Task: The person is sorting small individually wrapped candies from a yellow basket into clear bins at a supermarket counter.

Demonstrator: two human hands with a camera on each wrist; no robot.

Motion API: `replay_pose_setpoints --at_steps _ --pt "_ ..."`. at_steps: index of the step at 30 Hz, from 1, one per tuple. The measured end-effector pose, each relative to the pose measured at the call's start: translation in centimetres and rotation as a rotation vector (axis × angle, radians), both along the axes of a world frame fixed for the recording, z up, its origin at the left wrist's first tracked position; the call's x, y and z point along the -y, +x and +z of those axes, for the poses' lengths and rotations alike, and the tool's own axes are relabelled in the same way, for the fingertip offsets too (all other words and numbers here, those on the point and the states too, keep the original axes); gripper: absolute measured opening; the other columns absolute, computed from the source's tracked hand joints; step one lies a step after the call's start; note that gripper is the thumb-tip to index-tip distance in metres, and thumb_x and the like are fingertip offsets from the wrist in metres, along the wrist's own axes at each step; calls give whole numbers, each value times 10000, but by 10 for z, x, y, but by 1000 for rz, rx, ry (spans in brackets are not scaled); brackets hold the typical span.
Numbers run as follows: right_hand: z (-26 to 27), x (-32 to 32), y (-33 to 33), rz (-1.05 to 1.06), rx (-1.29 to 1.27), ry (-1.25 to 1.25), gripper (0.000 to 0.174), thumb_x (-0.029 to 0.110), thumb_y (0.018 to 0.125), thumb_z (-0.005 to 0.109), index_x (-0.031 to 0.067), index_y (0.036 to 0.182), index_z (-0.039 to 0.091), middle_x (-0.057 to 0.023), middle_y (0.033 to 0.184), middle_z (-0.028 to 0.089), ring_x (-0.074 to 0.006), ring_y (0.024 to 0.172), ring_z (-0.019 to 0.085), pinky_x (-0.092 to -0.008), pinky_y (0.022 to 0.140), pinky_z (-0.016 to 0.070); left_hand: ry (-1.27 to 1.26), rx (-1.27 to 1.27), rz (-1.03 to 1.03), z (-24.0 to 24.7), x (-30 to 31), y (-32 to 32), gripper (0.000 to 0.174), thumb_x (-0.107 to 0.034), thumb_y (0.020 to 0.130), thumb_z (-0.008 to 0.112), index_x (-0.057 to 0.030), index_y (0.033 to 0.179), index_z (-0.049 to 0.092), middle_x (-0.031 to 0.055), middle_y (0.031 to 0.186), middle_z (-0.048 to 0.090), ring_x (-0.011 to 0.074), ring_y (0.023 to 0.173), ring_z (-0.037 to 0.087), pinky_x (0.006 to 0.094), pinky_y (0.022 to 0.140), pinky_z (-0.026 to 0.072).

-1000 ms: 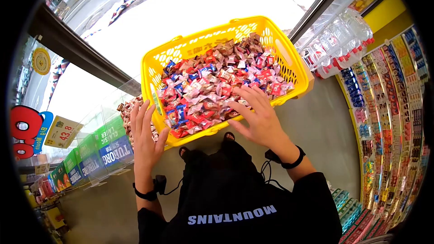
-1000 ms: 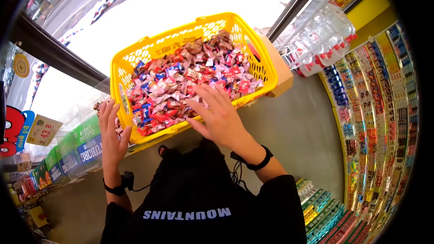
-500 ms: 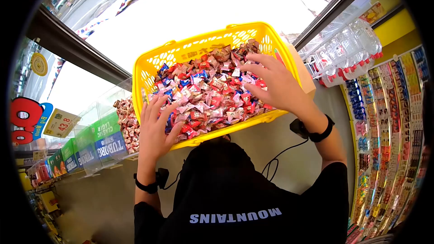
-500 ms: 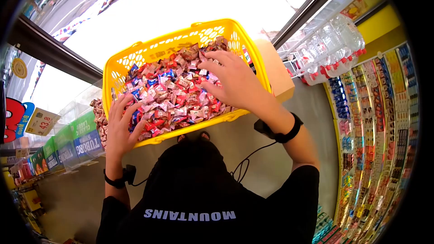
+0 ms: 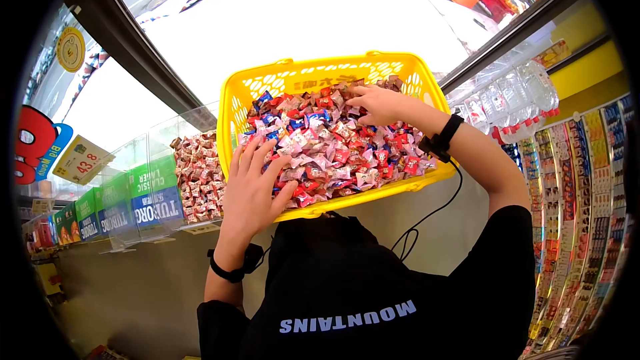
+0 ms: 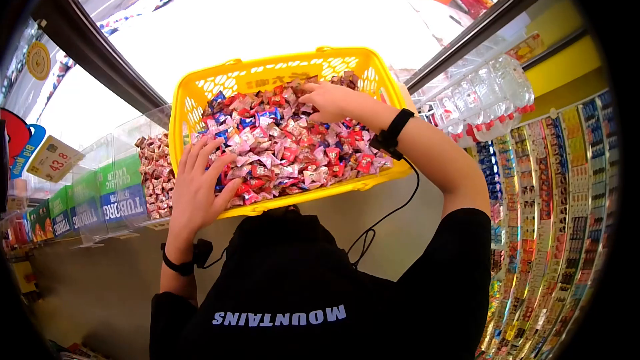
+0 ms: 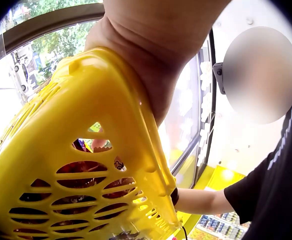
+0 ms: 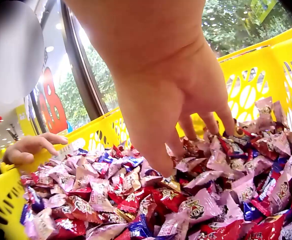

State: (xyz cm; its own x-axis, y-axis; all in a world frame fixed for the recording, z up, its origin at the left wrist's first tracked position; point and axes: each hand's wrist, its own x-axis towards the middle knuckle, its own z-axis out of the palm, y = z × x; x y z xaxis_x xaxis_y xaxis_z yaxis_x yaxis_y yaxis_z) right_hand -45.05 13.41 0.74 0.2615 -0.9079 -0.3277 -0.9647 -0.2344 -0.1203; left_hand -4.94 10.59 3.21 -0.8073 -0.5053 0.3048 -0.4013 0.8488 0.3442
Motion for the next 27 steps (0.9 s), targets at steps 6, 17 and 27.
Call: replay_pose_setpoints --at_steps 6,17,27 --pt "12 0 -1 45 20 -5 630 312 928 760 15 1466 620 -206 1584 532 -399 1465 494 -474 1225 423 6 -1 16 -1 -1 -1 422 -359 953 762 -131 1304 711 164 1506 576 395 1507 439 570 1273 291" --pt "106 -101 110 498 -57 -597 518 246 924 768 122 1420 683 16 1538 576 -262 1484 502 -522 1226 415 10 -108 -33 15 -9 -8 495 -303 893 829 -202 1360 701 109 1535 551 381 1512 427 614 1286 249" --pt "82 -135 132 575 91 -673 416 262 911 743 175 1318 768 71 1506 579 -254 1496 507 -568 1265 397 -161 -294 -155 13 -32 -23 392 -198 754 865 -281 1130 789 -15 1377 662 286 1418 552 653 1289 290"
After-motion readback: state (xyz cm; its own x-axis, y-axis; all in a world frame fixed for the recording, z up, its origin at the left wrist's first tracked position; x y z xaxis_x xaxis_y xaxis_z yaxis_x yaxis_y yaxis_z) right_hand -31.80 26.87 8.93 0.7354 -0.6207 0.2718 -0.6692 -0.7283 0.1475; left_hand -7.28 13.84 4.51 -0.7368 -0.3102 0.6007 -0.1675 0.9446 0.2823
